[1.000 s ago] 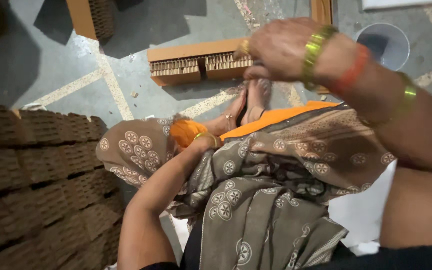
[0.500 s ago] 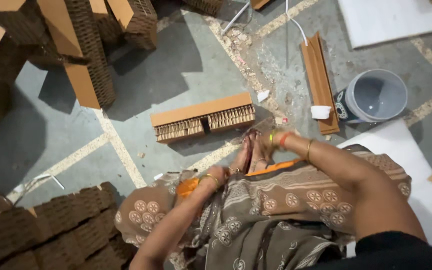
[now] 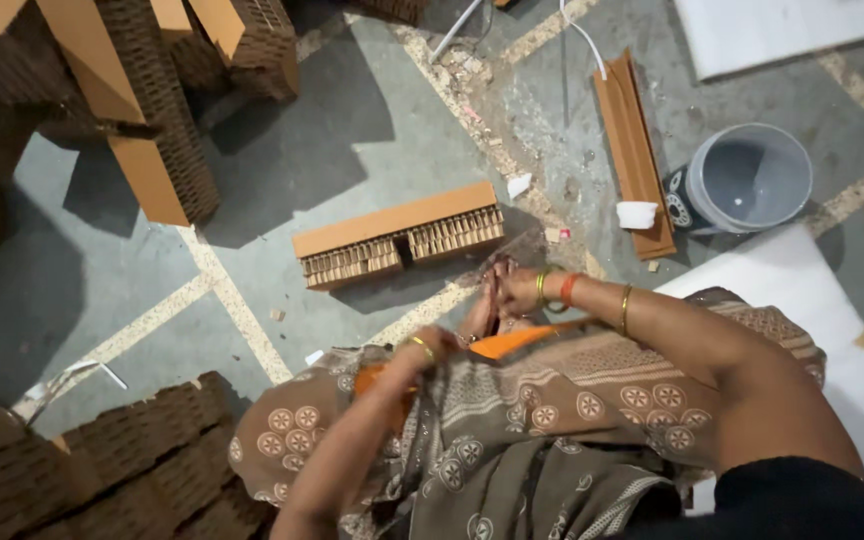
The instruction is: The person sits on the floor and assembles a corrugated cardboard box. They apply glue to the edges of a cardboard piece using a white bottle, then fold and press the flaps to form the box structure. The person handles multiple cardboard pieces and stacks the finished box.
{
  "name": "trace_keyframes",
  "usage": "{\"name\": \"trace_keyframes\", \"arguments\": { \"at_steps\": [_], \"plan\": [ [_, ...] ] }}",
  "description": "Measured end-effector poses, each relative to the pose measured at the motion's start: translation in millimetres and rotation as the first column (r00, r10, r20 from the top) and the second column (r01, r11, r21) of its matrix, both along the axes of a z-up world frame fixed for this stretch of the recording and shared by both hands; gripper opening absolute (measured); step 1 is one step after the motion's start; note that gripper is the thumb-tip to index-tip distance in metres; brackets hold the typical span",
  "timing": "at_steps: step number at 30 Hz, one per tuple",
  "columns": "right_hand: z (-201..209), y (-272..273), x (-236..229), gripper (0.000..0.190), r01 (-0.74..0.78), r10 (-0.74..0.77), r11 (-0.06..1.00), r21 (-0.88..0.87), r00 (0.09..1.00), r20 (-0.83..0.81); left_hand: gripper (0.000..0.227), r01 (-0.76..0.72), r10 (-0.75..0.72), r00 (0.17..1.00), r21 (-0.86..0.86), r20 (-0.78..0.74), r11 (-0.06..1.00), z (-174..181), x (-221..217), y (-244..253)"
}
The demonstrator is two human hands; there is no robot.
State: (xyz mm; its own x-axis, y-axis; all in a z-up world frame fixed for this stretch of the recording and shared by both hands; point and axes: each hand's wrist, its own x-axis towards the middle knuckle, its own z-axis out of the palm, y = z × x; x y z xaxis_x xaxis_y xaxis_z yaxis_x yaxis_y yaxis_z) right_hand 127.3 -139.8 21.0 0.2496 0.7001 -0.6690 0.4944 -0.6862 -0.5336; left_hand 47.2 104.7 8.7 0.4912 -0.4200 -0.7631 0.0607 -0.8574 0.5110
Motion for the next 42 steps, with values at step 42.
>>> {"name": "trace_keyframes", "arguments": {
  "at_steps": [42],
  "plan": [
    [1, -67, 63, 0.042, 0.557, -0.537, 0.831, -0.004, 0.804, 0.257, 0.035, -0.147, 0.342, 0.876, -0.488, 0.339, 0.860, -83, 31, -32]
  ]
}}
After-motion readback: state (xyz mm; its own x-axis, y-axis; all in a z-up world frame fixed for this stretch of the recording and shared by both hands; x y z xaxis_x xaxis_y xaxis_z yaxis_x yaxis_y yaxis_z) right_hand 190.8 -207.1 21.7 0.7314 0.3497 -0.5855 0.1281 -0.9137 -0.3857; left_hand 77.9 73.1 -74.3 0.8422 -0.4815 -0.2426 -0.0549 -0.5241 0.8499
